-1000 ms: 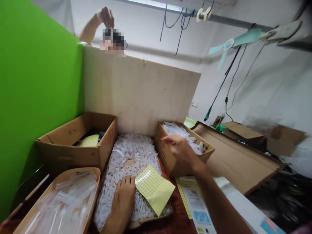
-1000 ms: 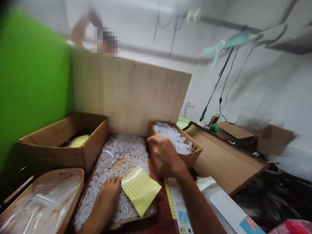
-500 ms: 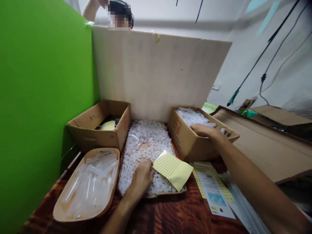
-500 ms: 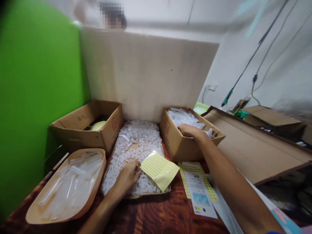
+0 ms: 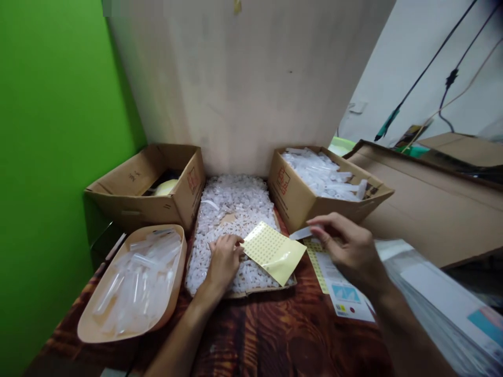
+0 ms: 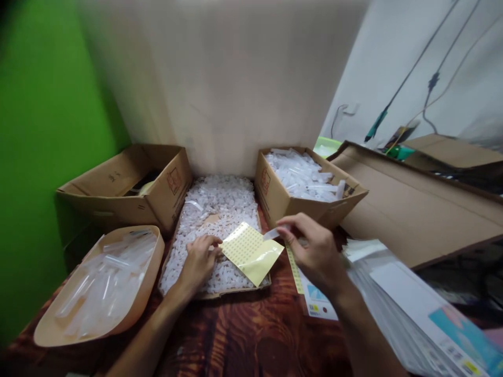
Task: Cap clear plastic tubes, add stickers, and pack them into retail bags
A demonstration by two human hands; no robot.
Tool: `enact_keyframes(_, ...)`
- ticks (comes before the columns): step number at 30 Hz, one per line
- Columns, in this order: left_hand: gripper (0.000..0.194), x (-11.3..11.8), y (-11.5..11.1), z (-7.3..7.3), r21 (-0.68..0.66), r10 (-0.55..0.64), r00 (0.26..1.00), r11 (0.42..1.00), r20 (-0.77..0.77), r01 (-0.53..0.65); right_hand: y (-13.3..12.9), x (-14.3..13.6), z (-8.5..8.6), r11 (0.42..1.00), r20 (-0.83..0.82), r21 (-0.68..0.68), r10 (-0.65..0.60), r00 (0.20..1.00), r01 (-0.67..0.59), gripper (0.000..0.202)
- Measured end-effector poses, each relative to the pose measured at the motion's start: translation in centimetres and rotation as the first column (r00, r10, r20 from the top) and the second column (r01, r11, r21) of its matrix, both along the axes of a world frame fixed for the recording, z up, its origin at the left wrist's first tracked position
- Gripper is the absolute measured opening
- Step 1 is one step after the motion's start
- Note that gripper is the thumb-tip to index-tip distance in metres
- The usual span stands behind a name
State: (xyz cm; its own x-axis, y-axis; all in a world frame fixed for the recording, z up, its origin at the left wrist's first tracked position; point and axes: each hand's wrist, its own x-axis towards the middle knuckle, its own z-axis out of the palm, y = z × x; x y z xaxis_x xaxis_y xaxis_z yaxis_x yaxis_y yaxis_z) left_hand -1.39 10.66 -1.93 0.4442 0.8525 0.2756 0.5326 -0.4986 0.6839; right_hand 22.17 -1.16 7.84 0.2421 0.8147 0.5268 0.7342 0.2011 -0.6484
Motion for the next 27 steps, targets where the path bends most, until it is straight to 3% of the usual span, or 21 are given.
enact_keyframes(2,0.014,0.2,-0.1,0.1,-0.030,-0.054,0.988,0.998,0.144,0.059,0.0,-0.7,-3.2,0.996,-0.222,-0.075,0.039,0.974,-0.057,0.028)
enact_keyframes(4,0.012,0.5,-0.3,0.2,-0.127,-0.098,0.944,0.981,0.316,0.144,0.3,-1.3,-5.9,0.988,-0.464,-0.098,0.062,0.884,-0.120,0.034)
enact_keyframes(6,0.014,0.9,-0.8,0.3,-0.232,-0.102,0.892,0.947,0.441,0.223,0.5,-1.7,-7.8,0.984,-0.601,-0.084,0.077,0.796,-0.159,0.036)
enact_keyframes(8,0.015,1.3,-1.3,0.4,-0.285,-0.103,0.860,0.918,0.499,0.276,0.4,-2.1,-8.8,0.982,-0.649,-0.084,0.077,0.757,-0.172,0.035)
enact_keyframes(17,0.011,1.8,-1.2,0.2,-0.166,-0.179,0.833,0.938,0.523,0.305,-0.6,-2.7,-9.6,0.962,-0.623,-0.182,0.047,0.780,-0.204,0.032)
enact_keyframes(24,0.013,1.4,-1.1,0.2,-0.260,-0.122,0.834,0.917,0.538,0.302,-0.7,-3.0,-9.9,0.955,-0.661,-0.168,0.073,0.747,-0.243,0.031)
enact_keyframes(27,0.008,1.4,-1.0,0.6,-0.223,-0.165,0.826,0.918,0.538,0.328,-0.6,-2.7,-10.0,0.940,-0.647,-0.176,0.113,0.754,-0.292,0.029)
